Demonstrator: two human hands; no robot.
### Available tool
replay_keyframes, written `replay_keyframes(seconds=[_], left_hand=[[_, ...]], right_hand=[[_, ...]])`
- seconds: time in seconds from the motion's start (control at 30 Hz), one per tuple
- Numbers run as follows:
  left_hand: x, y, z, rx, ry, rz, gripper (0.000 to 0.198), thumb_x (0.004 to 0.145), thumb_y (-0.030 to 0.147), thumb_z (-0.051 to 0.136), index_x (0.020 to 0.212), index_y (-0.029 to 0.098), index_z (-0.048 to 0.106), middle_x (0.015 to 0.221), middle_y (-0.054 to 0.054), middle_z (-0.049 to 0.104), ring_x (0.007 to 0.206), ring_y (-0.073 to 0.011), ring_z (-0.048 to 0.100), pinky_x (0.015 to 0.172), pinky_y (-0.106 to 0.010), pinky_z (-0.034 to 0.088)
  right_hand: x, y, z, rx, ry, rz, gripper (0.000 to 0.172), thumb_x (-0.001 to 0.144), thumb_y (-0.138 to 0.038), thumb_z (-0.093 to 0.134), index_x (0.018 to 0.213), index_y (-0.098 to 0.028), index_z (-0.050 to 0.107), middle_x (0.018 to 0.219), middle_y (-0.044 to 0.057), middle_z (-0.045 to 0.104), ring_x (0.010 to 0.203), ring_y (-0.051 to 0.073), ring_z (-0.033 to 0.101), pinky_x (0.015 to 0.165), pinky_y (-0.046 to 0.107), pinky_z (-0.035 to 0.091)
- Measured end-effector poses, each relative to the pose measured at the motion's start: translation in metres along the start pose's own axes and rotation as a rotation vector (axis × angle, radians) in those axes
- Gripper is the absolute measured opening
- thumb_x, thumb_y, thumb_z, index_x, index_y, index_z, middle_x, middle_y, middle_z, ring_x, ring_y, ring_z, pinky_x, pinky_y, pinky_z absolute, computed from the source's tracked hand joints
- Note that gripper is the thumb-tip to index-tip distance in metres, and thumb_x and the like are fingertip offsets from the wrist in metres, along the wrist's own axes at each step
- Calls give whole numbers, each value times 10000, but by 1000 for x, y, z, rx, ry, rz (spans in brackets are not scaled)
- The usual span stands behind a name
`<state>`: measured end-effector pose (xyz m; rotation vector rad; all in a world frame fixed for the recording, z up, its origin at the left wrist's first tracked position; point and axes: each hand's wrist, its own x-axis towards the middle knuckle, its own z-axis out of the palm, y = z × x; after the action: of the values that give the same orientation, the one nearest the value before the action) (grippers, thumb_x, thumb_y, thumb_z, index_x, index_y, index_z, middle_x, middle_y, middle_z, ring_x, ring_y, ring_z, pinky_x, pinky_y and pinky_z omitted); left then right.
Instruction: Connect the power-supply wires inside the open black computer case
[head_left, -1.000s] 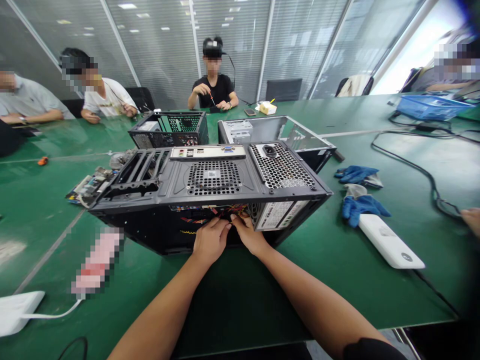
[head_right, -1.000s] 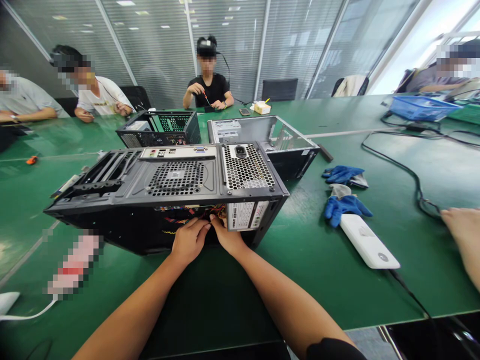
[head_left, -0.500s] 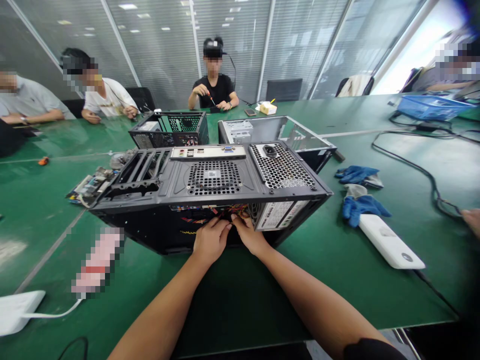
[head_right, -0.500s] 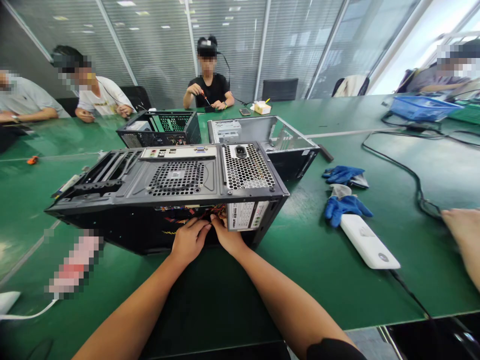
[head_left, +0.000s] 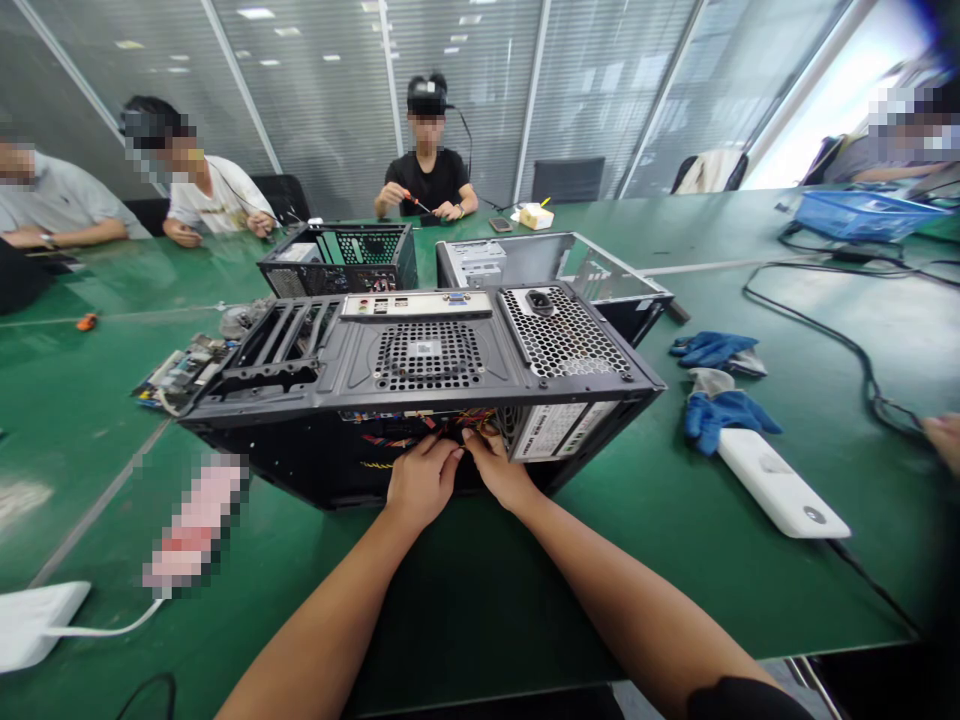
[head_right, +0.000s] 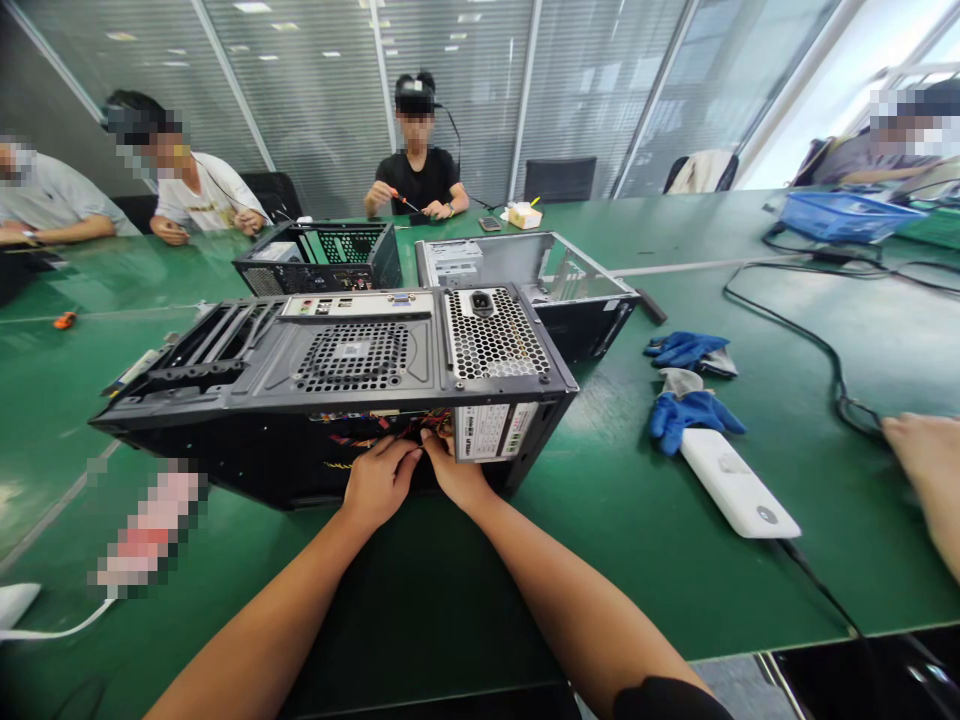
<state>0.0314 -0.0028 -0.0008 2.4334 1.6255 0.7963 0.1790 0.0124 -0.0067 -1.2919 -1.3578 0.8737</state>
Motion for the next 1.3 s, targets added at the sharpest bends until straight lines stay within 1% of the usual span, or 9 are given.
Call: replay_keyframes(seconds=[0.17, 0.37, 0.5, 0.6, 0.83, 1.07, 1.17, 1.3], left_hand=[[0, 1, -1, -10, 2, -1, 209, 954, 290, 458, 961, 230, 657, 892, -26, 641, 796, -156, 628, 746, -265, 501], [1, 3, -3, 14, -19, 3, 210, 962, 285, 445, 986, 222, 644, 927, -32, 646, 815, -161, 631, 742, -266, 496], [1, 3, -3, 26, -51, 2, 214, 969, 278, 431, 956, 216, 636, 887, -25, 640, 799, -153, 626, 719, -254, 483], [2, 4, -4, 25, -61, 6, 211, 971, 268, 427, 945, 213, 629, 875, -19, 640, 785, -147, 623, 700, -248, 474], [2, 3, -4, 0, -20, 16, 191, 957, 262, 451, 935, 212, 634, 863, -19, 648, 776, -150, 626, 703, -252, 478], [0, 0, 0, -27, 13, 35, 181, 950, 268, 466, 943, 211, 637, 872, -21, 654, 792, -149, 628, 729, -254, 486], [1, 1, -1, -13, -3, 32, 194, 958, 273, 452, 954, 210, 636, 880, -23, 652, 795, -151, 630, 725, -257, 488], [2, 2, -3, 15, -39, 34, 210, 968, 264, 432, 950, 208, 634, 874, -23, 650, 791, -151, 632, 705, -254, 484]], right_hand=[[-2, -1, 0, -2, -7, 33, 325, 843, -472, 525, 982, -222, 681, 1064, 63, 693, 1093, 262, 583, 1056, 444, 366], [-1, 2, 0, -10, -9, 32, 345, 837, -476, 531, 1005, -215, 681, 1072, 69, 686, 1090, 262, 582, 1056, 449, 362], [0, 0, -1, -45, -10, -15, 340, 842, -463, 533, 1003, -212, 695, 1070, 70, 694, 1111, 259, 578, 1079, 447, 337], [0, 0, -2, -49, -11, -45, 334, 847, -453, 533, 1017, -219, 700, 1076, 67, 701, 1096, 255, 592, 1074, 438, 350], [0, 3, -1, -54, -12, -34, 325, 850, -454, 530, 1012, -226, 697, 1035, 66, 703, 1063, 256, 600, 1059, 449, 367], [1, 4, -1, -50, -20, -16, 331, 838, -454, 529, 1007, -215, 683, 1099, 76, 682, 1136, 268, 559, 1073, 463, 341], [1, 3, -1, -39, -21, -7, 342, 837, -455, 528, 1011, -203, 680, 1081, 85, 688, 1111, 265, 576, 1056, 456, 364], [1, 2, -1, -26, -23, -39, 327, 847, -452, 527, 1010, -218, 686, 1038, 68, 705, 1071, 250, 600, 1062, 448, 366]])
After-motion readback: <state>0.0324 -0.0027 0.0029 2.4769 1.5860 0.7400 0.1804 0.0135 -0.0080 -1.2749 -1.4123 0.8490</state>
